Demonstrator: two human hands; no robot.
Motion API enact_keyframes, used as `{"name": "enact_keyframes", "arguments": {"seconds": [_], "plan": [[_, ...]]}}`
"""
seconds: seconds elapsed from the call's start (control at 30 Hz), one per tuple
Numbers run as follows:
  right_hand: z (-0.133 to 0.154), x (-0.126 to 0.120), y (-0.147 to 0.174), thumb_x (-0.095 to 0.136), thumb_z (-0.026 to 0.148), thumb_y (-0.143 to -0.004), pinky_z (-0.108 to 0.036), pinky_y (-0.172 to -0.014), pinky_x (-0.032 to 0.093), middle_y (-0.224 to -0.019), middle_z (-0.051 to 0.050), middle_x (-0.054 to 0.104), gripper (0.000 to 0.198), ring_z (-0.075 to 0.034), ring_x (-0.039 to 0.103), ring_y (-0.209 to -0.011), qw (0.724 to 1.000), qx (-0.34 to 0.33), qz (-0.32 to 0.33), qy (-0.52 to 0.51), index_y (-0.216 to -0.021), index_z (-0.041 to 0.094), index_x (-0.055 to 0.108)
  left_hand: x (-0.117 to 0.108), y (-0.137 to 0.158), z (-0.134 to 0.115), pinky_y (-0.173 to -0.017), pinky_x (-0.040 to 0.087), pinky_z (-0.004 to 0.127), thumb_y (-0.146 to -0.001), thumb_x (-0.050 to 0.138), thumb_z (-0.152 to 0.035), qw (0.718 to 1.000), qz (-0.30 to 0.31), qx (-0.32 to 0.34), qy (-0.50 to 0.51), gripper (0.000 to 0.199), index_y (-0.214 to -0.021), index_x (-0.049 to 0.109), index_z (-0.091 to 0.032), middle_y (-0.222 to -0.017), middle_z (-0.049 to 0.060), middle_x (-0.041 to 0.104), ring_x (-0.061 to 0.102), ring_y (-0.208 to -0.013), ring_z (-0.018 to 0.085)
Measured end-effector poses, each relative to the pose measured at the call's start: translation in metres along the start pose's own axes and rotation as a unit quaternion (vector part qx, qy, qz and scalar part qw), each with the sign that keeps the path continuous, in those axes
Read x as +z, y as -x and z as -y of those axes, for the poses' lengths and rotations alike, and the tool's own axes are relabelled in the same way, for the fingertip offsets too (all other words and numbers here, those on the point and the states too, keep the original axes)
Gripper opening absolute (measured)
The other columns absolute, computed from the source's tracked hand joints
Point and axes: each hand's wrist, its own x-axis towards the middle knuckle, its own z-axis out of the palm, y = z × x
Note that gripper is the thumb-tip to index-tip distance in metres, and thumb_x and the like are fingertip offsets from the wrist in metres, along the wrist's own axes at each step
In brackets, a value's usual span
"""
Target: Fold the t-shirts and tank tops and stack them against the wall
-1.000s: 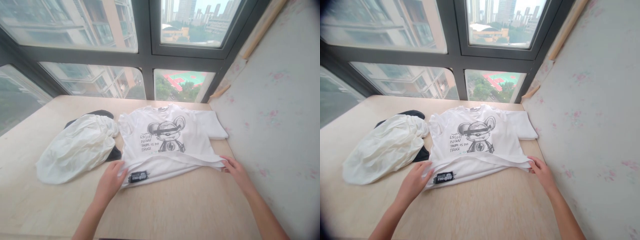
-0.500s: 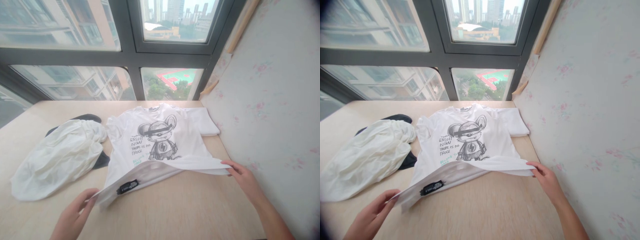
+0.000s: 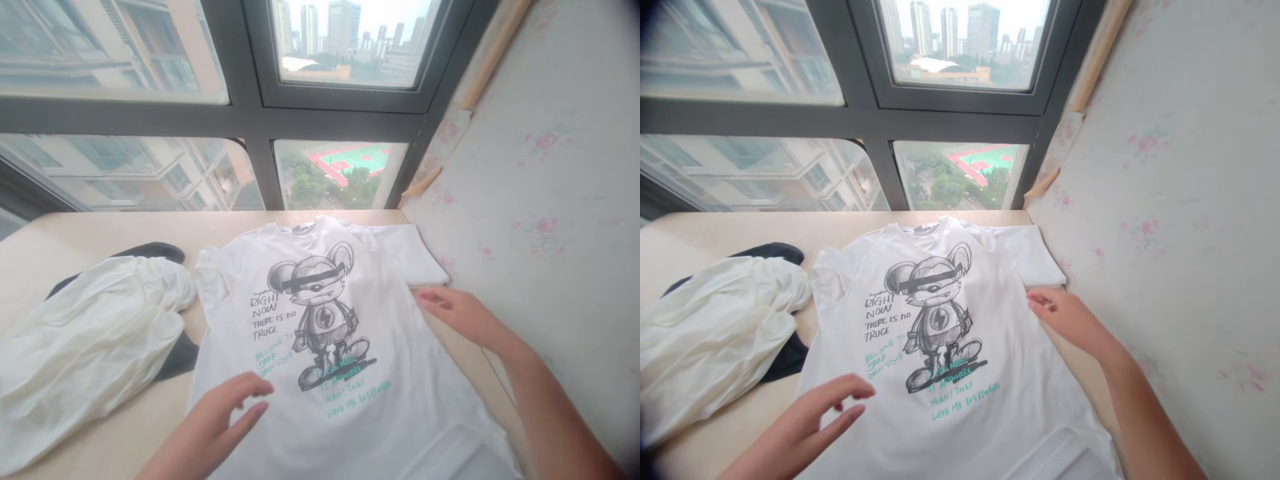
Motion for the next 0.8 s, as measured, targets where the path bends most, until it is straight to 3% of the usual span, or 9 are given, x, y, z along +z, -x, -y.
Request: {"name": "enact_keyframes", "arguments": {"seconds": [0.1,0.2,0.3,0.37,0.5,0.6,0.67,0.8], "plan": [[0.040,0.000,-0.121,0.058,0.041,-0.086,-0.035,-0.092,0.046,-0.107,-0.008,0.072,0.031,-0.023,0.065,-0.097,0.997,-0.018,-0.069,-0.007,-0.107,0.021,0.070,0.000,-0.105,-0.045,-0.083,0.055,0.034,-0.095,0.044,-0.039,0.995,-0.029,0.093,-0.036,0.030,-0.111,0.068,-0.032,-0.114,0.003,0.070,0.066,-0.099,0.022],[0.062,0.008,-0.215,0.059,0.043,-0.087,-0.033,-0.082,0.046,-0.098,-0.012,0.070,0.031,-0.021,0.064,-0.086,0.998,0.006,-0.063,-0.028,-0.097,0.015,0.068,0.003,-0.208,-0.077,-0.086,0.052,0.033,-0.091,0.049,-0.024,0.978,-0.125,0.112,-0.124,0.025,-0.107,0.068,-0.024,-0.112,0.008,0.067,0.064,-0.101,0.022],[0.074,0.021,-0.266,0.055,0.049,-0.090,-0.030,-0.069,0.045,-0.084,-0.009,0.068,0.034,-0.017,0.059,-0.069,0.999,0.004,-0.026,-0.041,-0.080,0.017,0.063,0.011,-0.287,-0.091,-0.088,0.048,0.038,-0.090,0.046,-0.015,0.968,-0.181,0.098,-0.142,0.027,-0.106,0.066,-0.017,-0.108,0.014,0.064,0.061,-0.104,0.027],[0.079,0.030,-0.282,0.058,0.052,-0.088,-0.029,-0.064,0.041,-0.072,-0.005,0.061,0.039,-0.015,0.052,-0.063,0.999,-0.009,-0.006,-0.034,-0.068,0.019,0.055,0.022,-0.321,-0.094,-0.088,0.046,0.040,-0.090,0.043,-0.013,0.963,-0.212,0.087,-0.144,0.027,-0.106,0.065,-0.015,-0.106,0.016,0.062,0.060,-0.103,0.028],[0.089,0.043,-0.287,0.066,0.057,-0.081,-0.027,-0.059,0.031,-0.057,0.002,0.040,0.052,-0.012,0.038,-0.059,0.999,-0.034,0.031,-0.013,-0.056,0.021,0.039,0.050,-0.342,-0.093,-0.099,0.039,0.044,-0.092,0.043,-0.016,0.951,-0.266,0.077,-0.137,0.026,-0.110,0.061,-0.017,-0.116,0.016,0.061,0.056,-0.112,0.028],[0.094,0.042,-0.280,0.068,0.053,-0.079,-0.026,-0.056,0.026,-0.058,0.003,0.036,0.049,-0.011,0.034,-0.058,0.995,-0.079,0.056,-0.019,-0.058,0.020,0.038,0.062,-0.339,-0.089,-0.110,0.028,0.045,-0.095,0.041,-0.019,0.943,-0.296,0.082,-0.128,0.025,-0.113,0.058,-0.019,-0.123,0.014,0.060,0.051,-0.120,0.027],[0.093,0.036,-0.272,0.067,0.048,-0.079,-0.025,-0.057,0.026,-0.061,0.004,0.040,0.041,-0.011,0.036,-0.061,0.992,-0.118,0.024,-0.026,-0.062,0.020,0.043,0.063,-0.338,-0.087,-0.111,0.027,0.044,-0.095,0.042,-0.021,0.941,-0.305,0.084,-0.122,0.025,-0.114,0.058,-0.020,-0.123,0.012,0.061,0.052,-0.119,0.026],[0.072,0.015,-0.250,0.058,0.048,-0.084,-0.025,-0.065,0.034,-0.071,0.001,0.055,0.032,-0.015,0.048,-0.073,0.981,-0.129,-0.139,-0.039,-0.077,0.017,0.059,0.061,-0.340,-0.085,-0.111,0.026,0.043,-0.093,0.046,-0.021,0.940,-0.308,0.090,-0.115,0.022,-0.112,0.058,-0.021,-0.121,0.011,0.062,0.052,-0.119,0.025]]}}
